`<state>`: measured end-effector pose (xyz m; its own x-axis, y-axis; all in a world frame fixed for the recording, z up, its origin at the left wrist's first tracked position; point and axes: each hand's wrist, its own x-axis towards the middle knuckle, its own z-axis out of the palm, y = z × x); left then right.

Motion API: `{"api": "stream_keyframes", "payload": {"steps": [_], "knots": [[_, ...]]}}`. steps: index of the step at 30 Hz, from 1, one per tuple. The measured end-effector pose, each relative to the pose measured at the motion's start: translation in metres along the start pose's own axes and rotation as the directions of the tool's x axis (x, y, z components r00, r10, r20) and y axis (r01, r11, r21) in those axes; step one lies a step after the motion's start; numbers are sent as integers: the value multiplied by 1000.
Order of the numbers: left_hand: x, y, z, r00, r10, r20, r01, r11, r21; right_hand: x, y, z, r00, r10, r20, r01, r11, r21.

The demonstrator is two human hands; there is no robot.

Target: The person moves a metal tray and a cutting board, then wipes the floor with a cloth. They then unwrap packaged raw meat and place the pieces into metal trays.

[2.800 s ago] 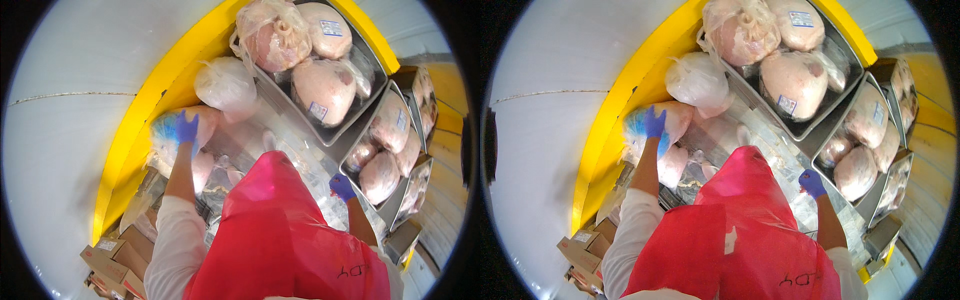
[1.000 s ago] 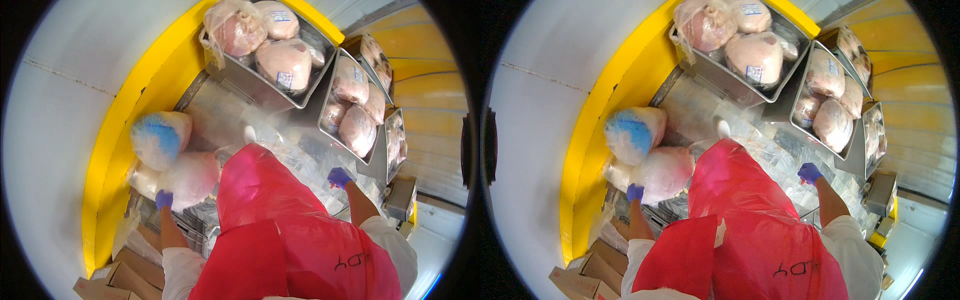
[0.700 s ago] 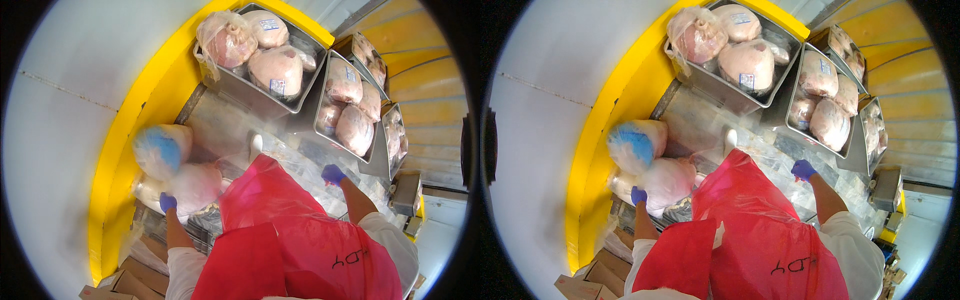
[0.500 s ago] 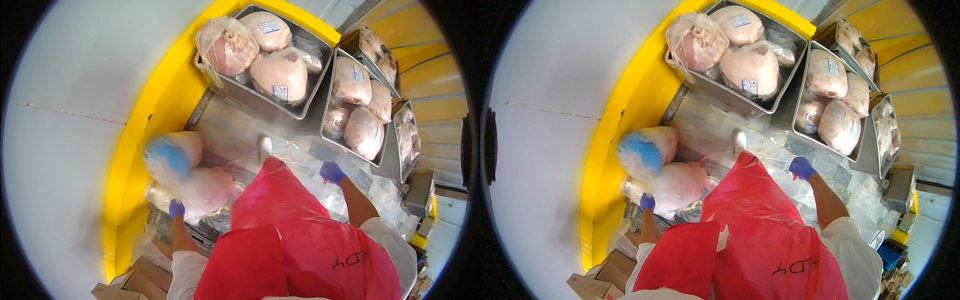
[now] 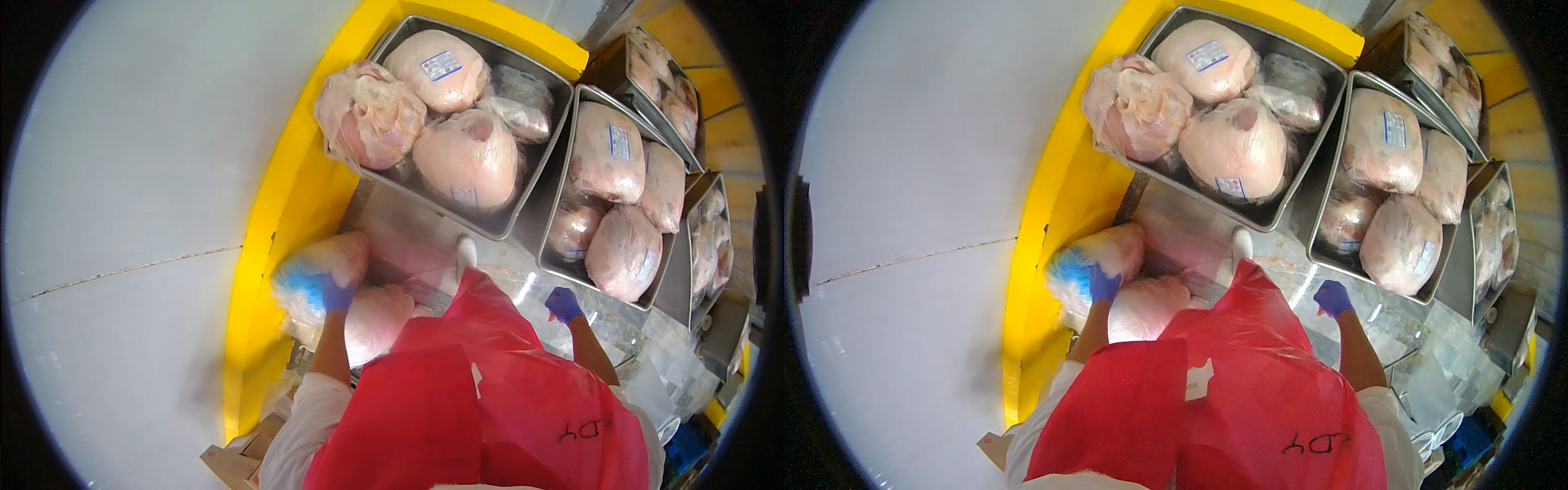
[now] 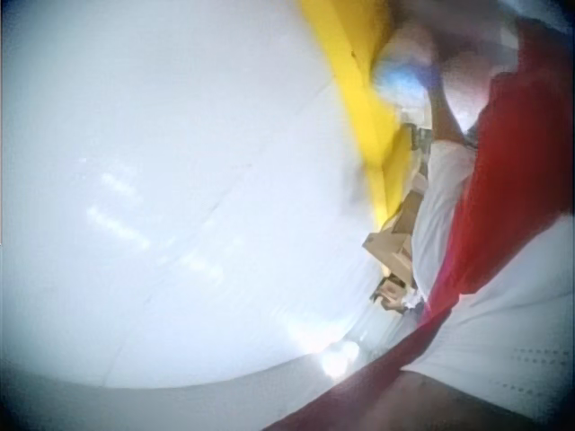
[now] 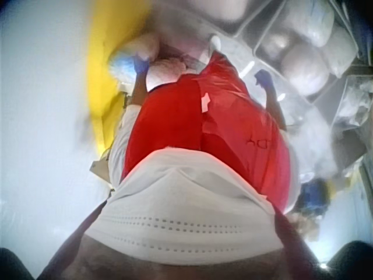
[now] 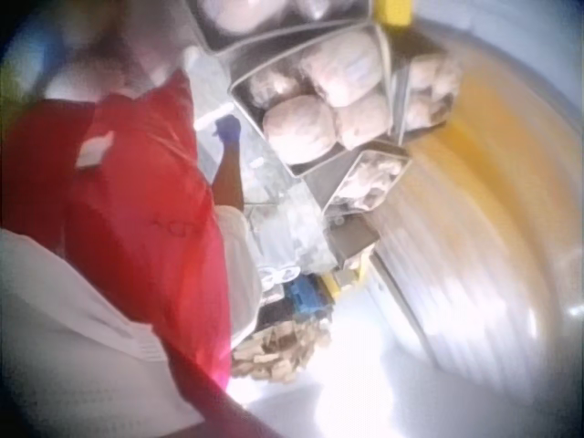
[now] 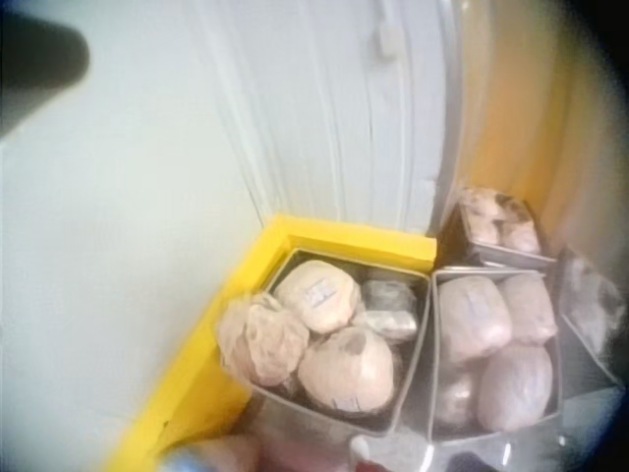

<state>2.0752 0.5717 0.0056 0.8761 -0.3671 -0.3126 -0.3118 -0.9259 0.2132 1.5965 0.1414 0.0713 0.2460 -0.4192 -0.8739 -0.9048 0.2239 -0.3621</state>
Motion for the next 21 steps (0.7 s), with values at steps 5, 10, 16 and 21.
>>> {"api": "stream_keyframes", "payload": {"steps": [5,10,16,21], "knots": [[135,234,-75,896,345,-280,-359,933,-1,-1,-34,-14,998,-14,-66,23,990,143],[217,374,-139,843,451,-294,-395,889,233,-15,-46,-19,987,-54,-151,92,960,263],[282,408,-138,870,477,-126,-411,841,351,-41,-34,-14,952,62,-301,49,935,350],[372,378,-136,787,514,-340,-506,854,119,-42,-72,5,931,150,-332,0,911,413]]}}
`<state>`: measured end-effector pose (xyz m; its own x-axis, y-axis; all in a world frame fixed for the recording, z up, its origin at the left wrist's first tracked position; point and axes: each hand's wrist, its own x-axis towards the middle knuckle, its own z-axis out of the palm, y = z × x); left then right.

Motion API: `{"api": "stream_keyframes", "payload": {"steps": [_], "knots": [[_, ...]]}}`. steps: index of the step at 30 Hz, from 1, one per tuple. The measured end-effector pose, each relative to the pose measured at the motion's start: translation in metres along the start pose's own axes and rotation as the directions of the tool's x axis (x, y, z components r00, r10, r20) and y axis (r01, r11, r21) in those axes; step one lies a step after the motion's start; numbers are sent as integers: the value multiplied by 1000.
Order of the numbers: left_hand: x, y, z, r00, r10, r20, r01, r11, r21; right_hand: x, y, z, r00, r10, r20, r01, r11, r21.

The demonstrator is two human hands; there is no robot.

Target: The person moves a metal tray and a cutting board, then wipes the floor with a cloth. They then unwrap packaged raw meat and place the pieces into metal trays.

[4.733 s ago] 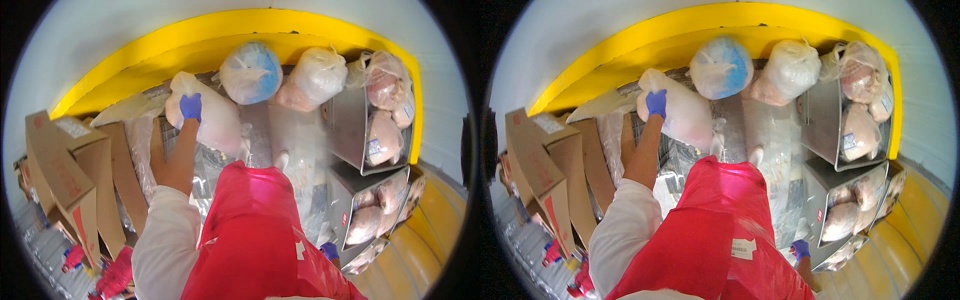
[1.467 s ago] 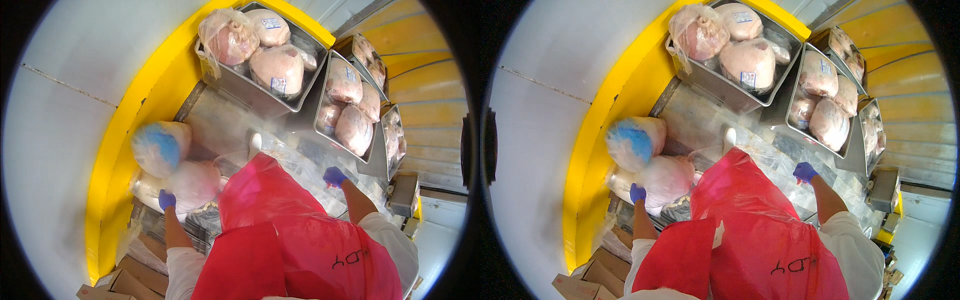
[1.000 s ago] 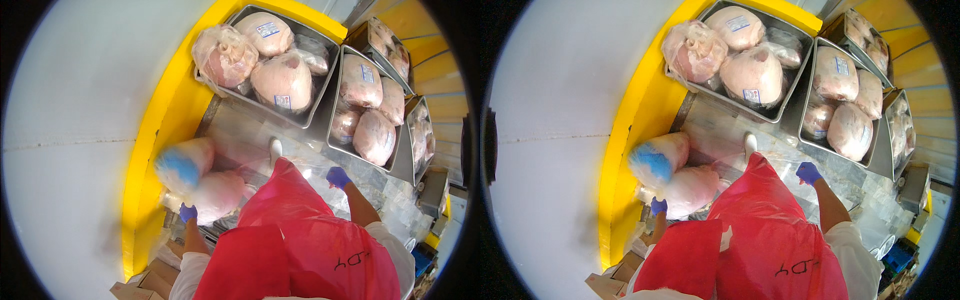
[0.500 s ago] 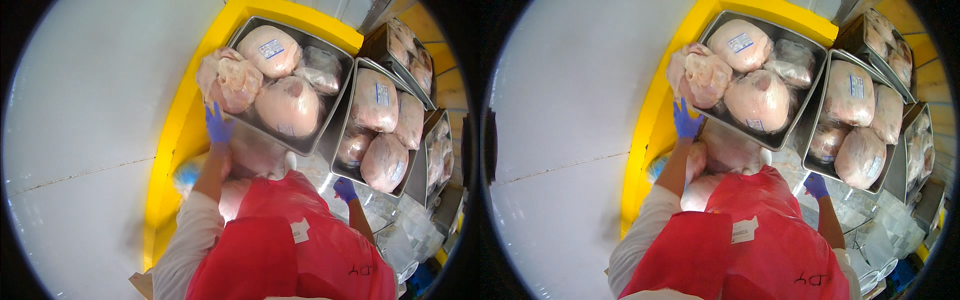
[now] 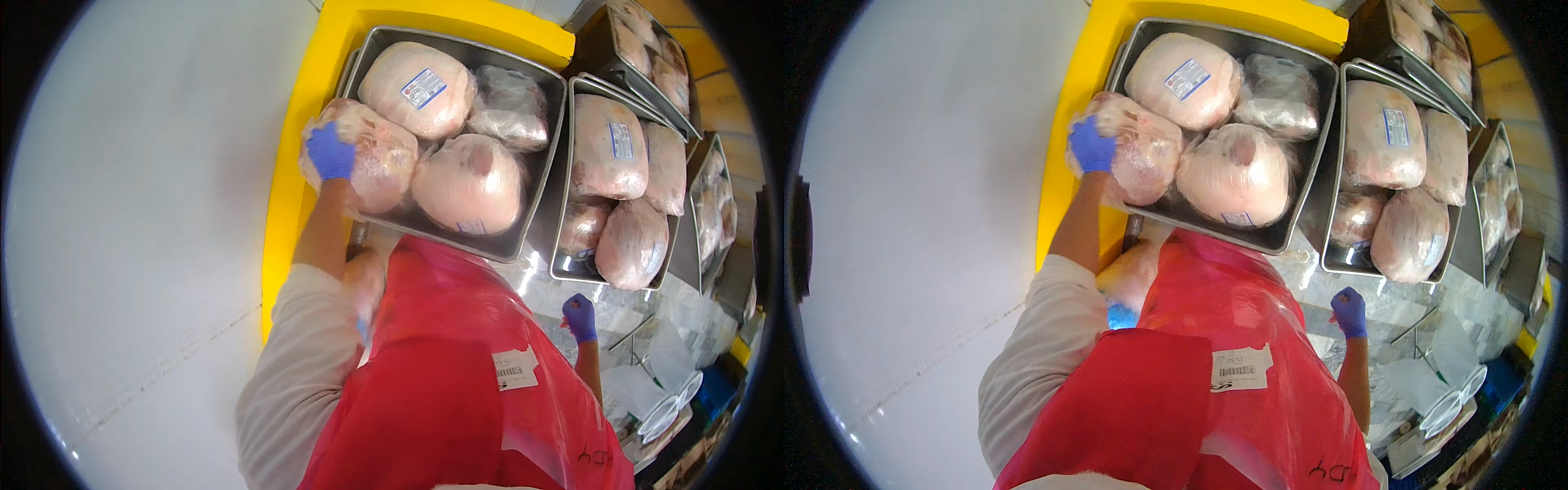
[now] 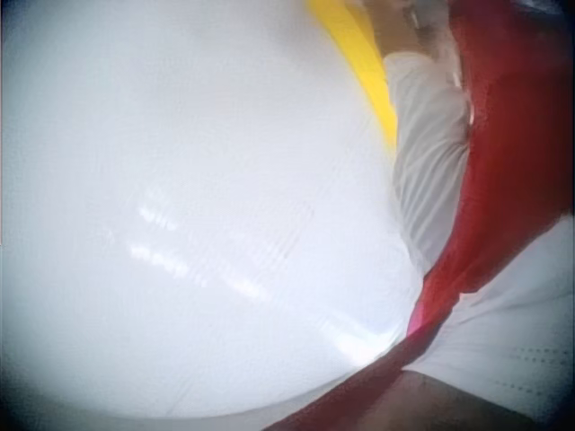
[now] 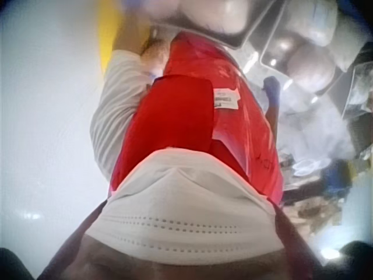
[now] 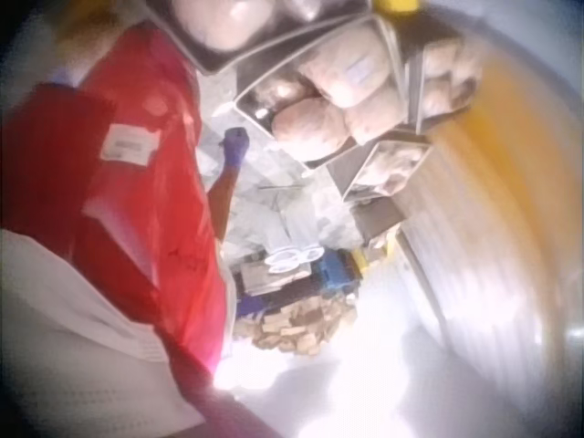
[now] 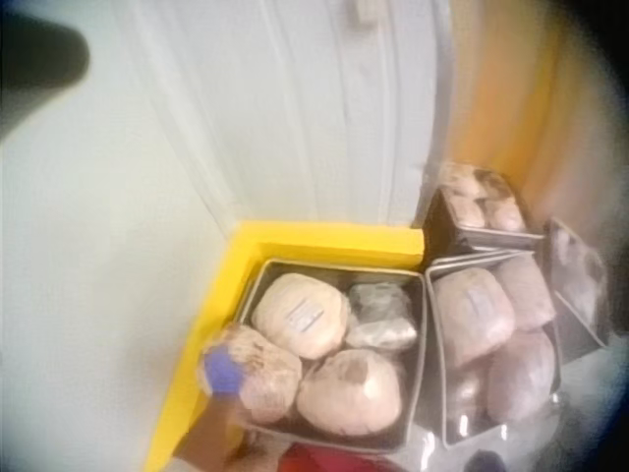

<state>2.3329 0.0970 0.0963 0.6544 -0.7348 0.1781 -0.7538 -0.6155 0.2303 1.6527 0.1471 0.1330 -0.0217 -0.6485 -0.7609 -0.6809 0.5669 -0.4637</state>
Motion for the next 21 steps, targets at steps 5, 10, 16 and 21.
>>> {"api": "stream_keyframes", "payload": {"steps": [5,10,16,21], "knots": [[53,-102,-13,952,-305,30,301,908,-293,-1,-70,58,999,-31,8,31,996,81],[37,-203,-12,699,-342,628,714,379,-589,15,-160,122,971,-185,149,191,981,-23],[37,-223,31,663,-184,726,747,229,-624,58,-268,191,810,-414,416,495,862,-107],[60,-208,65,658,151,738,736,-335,-588,130,-373,210,907,-310,283,224,928,298]]}}
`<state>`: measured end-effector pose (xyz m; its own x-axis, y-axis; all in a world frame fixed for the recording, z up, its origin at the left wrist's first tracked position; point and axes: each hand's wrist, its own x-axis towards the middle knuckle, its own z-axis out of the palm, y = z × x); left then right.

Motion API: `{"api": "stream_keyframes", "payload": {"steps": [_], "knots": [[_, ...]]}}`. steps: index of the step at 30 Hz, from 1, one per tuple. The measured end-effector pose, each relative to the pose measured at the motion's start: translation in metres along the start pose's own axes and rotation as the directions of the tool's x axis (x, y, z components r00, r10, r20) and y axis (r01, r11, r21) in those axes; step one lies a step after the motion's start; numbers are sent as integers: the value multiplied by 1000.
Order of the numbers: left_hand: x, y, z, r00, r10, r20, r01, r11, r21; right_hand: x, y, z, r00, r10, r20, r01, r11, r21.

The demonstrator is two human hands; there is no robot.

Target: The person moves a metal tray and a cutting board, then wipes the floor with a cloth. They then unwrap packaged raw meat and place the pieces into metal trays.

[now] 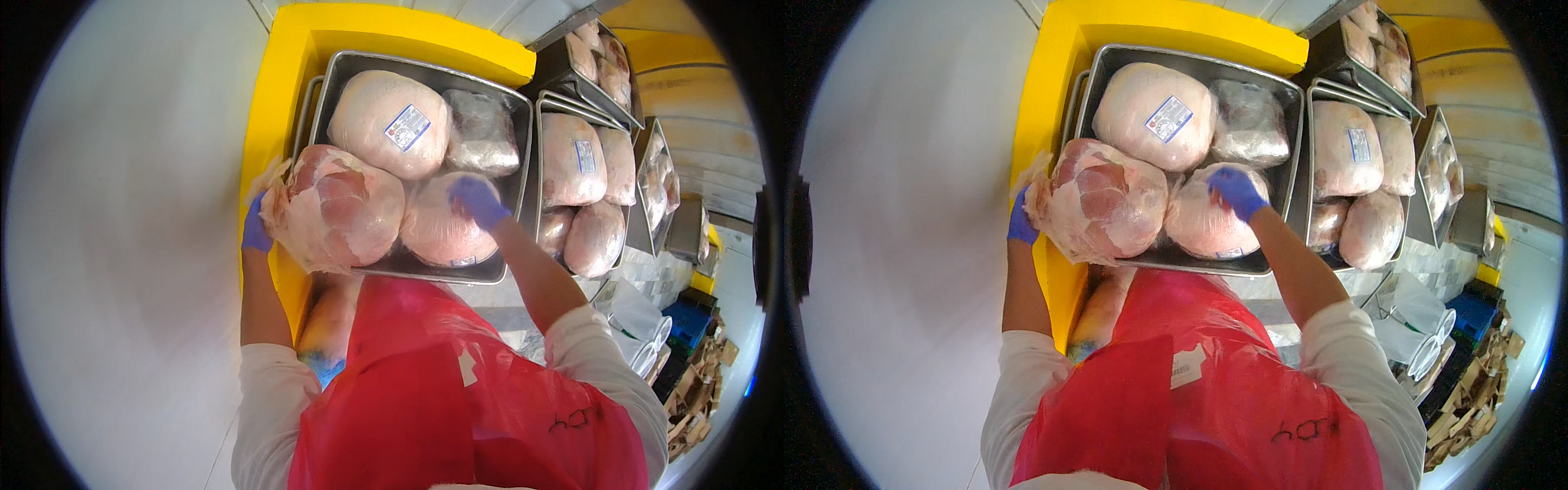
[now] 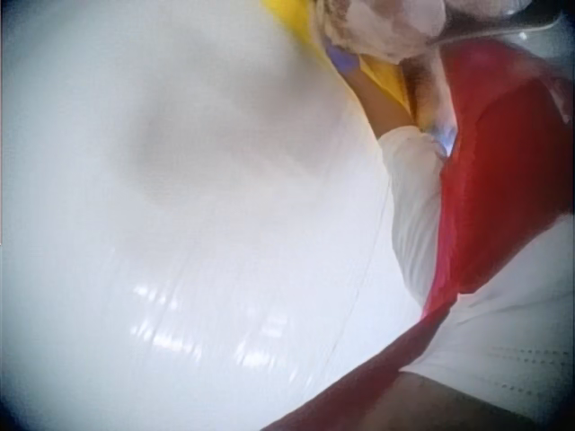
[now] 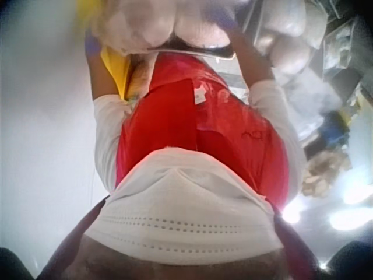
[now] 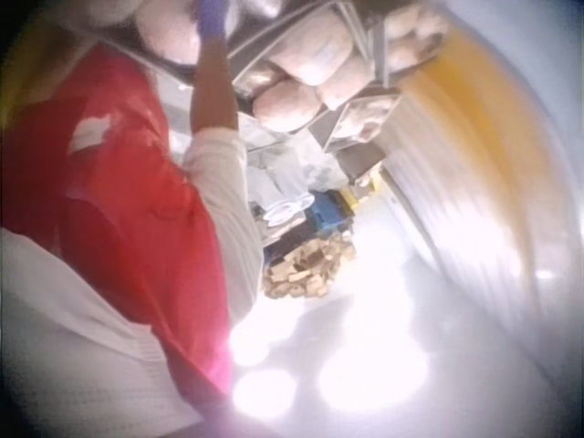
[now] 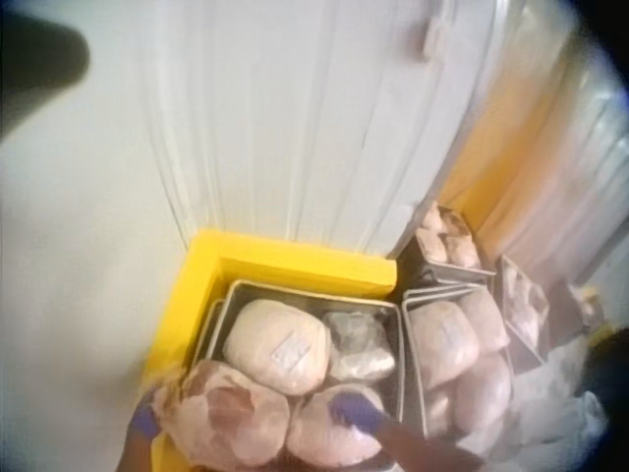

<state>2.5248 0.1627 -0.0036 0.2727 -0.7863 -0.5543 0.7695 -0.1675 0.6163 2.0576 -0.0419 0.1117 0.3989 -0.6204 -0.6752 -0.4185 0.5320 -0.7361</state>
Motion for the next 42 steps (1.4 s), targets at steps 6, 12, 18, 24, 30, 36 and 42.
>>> {"api": "stream_keyframes", "payload": {"steps": [6,12,18,24,30,36,42], "knots": [[25,1,-13,992,-120,26,119,993,27,151,-1,-76,968,30,-249,118,821,558],[9,4,64,992,4,126,-33,973,229,133,-10,-90,956,-24,-291,232,666,709],[-26,0,17,998,40,-47,-26,965,263,35,57,-44,734,-637,-236,154,495,-855],[-104,-23,76,983,59,-173,-20,975,219,-44,104,-40,793,-579,-190,257,600,-758],[-123,-100,222,928,350,126,-358,751,555,-40,100,-61,811,-577,-96,336,595,-730],[-82,-172,281,886,369,-282,-42,668,743,-67,119,-139,824,-566,9,452,649,-611],[-150,-169,166,968,-7,-253,107,918,382,-145,221,-239,968,-213,-135,142,903,-405]]}}
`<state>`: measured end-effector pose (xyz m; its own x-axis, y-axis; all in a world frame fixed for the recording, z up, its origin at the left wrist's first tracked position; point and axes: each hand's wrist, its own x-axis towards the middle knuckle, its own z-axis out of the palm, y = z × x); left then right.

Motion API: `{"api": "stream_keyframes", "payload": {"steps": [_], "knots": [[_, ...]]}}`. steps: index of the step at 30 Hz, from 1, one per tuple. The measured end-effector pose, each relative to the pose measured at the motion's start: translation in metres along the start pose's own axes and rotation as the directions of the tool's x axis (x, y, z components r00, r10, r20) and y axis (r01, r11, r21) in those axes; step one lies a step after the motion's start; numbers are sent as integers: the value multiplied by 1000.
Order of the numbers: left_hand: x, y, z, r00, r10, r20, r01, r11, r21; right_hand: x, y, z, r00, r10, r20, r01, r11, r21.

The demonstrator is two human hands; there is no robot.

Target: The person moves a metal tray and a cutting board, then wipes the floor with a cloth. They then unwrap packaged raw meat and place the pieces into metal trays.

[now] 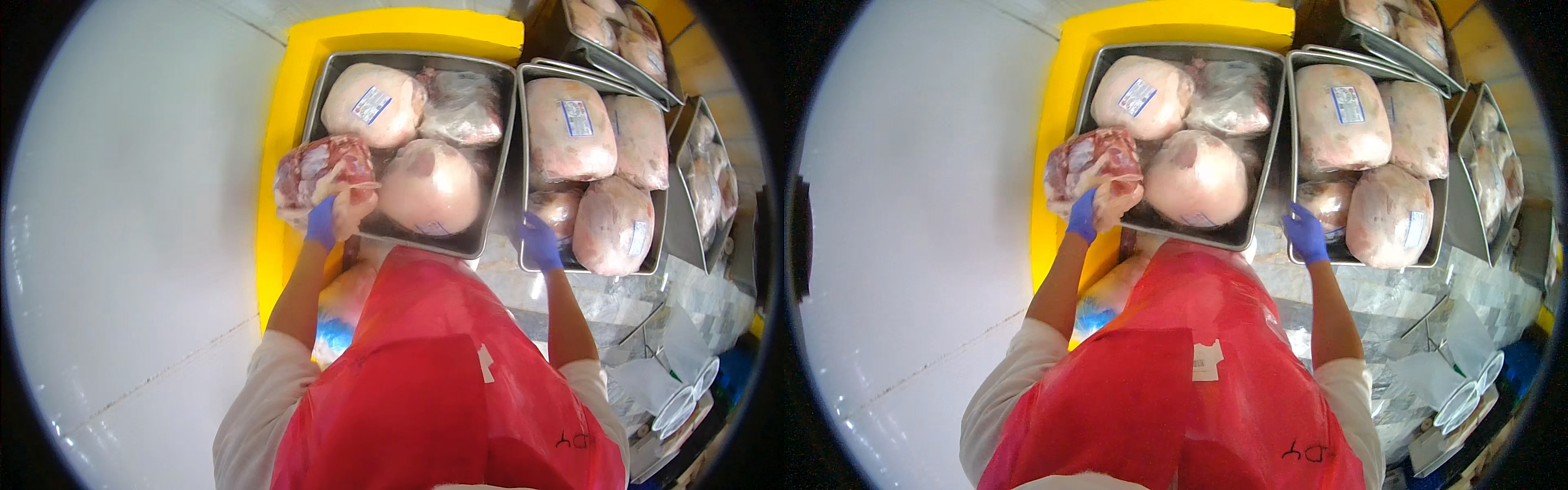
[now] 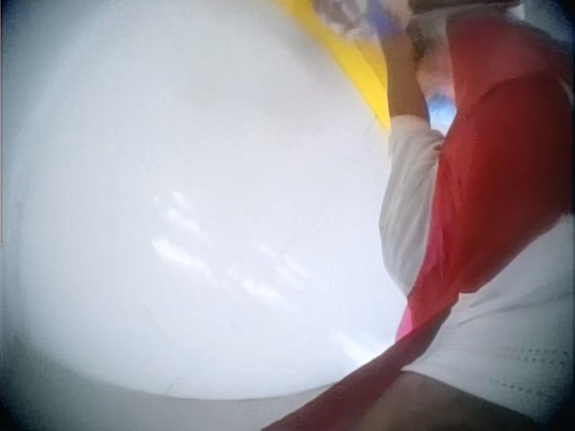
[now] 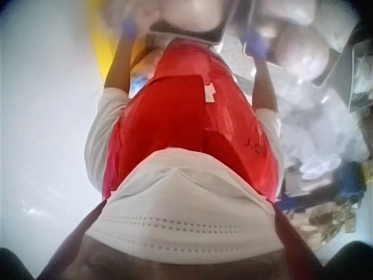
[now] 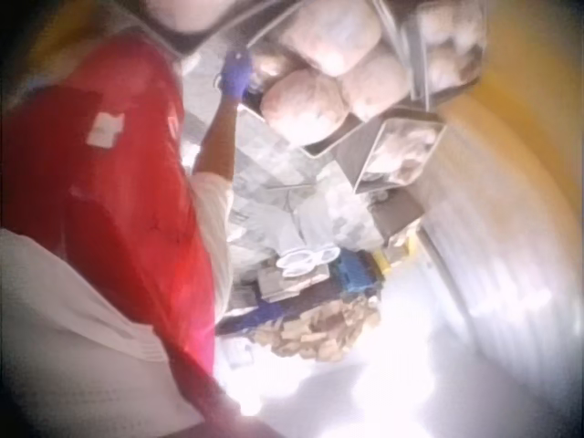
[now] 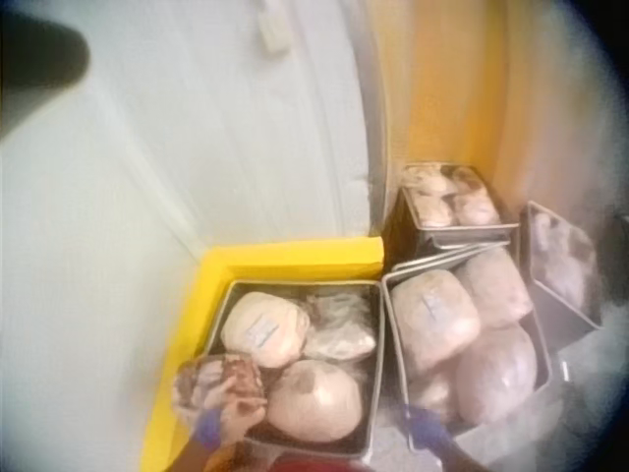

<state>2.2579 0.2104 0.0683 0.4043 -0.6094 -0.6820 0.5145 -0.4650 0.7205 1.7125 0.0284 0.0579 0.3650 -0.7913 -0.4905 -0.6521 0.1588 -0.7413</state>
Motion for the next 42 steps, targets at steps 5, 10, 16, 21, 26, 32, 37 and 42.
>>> {"api": "stream_keyframes", "payload": {"steps": [5,10,16,21,26,32,37,42], "knots": [[-123,48,-25,959,-5,285,143,872,-467,-79,85,-13,957,-16,-290,16,1000,-1],[-233,141,-61,958,236,162,-178,935,-308,-46,-12,37,966,-256,-33,244,948,-205],[-235,177,-95,846,450,-287,-501,855,-135,8,-198,148,759,-565,323,602,799,-17],[-107,101,-191,955,295,21,-267,889,-372,16,-291,235,577,-594,561,760,642,-103],[-16,52,-148,917,266,-298,-263,963,48,26,-286,264,601,-456,657,750,606,-265],[40,3,-188,917,-288,275,373,865,-336,26,-216,217,793,-292,535,561,693,-453],[41,-45,-162,220,-149,964,856,503,-117,12,-171,197,850,-292,439,504,694,-515],[-35,-26,-8,604,-244,759,485,868,-107,2,-173,213,878,26,479,70,981,-182]]}}
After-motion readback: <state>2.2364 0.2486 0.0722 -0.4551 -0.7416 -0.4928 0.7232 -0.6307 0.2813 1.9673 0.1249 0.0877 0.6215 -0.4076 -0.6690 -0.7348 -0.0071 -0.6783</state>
